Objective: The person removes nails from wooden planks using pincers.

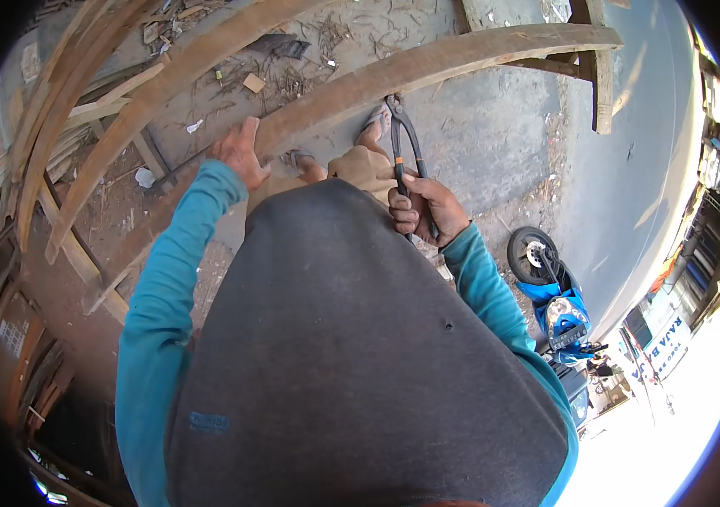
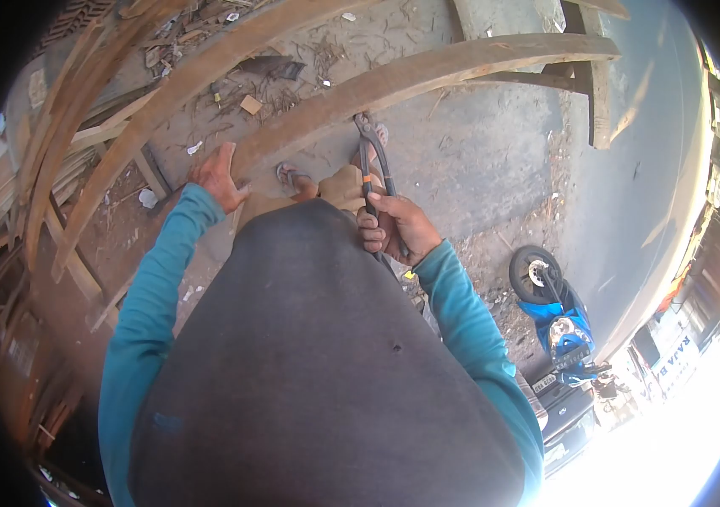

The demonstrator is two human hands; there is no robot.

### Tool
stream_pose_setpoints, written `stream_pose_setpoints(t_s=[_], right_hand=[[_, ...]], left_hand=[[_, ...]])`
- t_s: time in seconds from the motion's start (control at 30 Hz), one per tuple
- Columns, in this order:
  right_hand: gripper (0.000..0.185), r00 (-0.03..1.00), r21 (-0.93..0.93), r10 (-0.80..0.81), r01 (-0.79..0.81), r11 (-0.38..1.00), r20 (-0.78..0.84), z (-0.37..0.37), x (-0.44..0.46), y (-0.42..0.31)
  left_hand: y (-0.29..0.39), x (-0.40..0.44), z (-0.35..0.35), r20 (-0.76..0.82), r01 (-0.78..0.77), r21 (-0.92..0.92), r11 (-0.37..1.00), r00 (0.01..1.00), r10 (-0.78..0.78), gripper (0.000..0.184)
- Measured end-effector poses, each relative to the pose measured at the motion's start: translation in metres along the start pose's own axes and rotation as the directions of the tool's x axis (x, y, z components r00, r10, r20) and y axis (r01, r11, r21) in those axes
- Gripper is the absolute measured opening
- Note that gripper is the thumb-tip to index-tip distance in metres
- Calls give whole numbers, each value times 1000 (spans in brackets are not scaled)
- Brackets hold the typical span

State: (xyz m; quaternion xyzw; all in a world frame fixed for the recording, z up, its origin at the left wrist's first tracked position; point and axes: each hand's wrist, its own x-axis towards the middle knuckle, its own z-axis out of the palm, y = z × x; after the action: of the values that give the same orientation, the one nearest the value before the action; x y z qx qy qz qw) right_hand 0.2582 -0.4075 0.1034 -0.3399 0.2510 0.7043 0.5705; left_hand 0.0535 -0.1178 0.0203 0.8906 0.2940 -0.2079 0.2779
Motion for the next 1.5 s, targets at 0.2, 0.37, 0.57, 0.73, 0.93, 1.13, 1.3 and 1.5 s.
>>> stream_pose_setpoints(t_s=[0.2,0.37,0.57,0.73,0.93,1.13,1.3,1.5], right_hand=[[30,975,-16,-76,74,997,-211,35,32,37],[29,907,298,-330,401,866,-263,99,99,80],[31,846,-5,-468,483,876,-255,95,106,74],[40,731,-538,-605,387,749,-316,61,67,56],[47,550,-815,-807,353,459,-216,41,49,19],[38,486,-917,-867,285,280,-114,60,72,-17],[34,602,-996,-798,44,79,-37,12,109,-36],[32,662,-975,-728,-20,223,-180,33,117,-45]], left_hand=[[10,3,1,-26,2,44,999,1000,-1,78],[4,3,-10,-19,-29,133,991,999,32,79],[-19,32,-43,235,-27,-193,981,969,73,83],[-30,47,-46,217,-91,-220,971,966,139,78],[-47,68,-52,343,-81,-437,896,906,249,73],[-51,72,-55,342,-117,-410,904,899,272,71],[-65,86,-48,311,-103,-442,891,915,259,76],[-71,58,-84,207,-68,-219,973,972,115,77]])
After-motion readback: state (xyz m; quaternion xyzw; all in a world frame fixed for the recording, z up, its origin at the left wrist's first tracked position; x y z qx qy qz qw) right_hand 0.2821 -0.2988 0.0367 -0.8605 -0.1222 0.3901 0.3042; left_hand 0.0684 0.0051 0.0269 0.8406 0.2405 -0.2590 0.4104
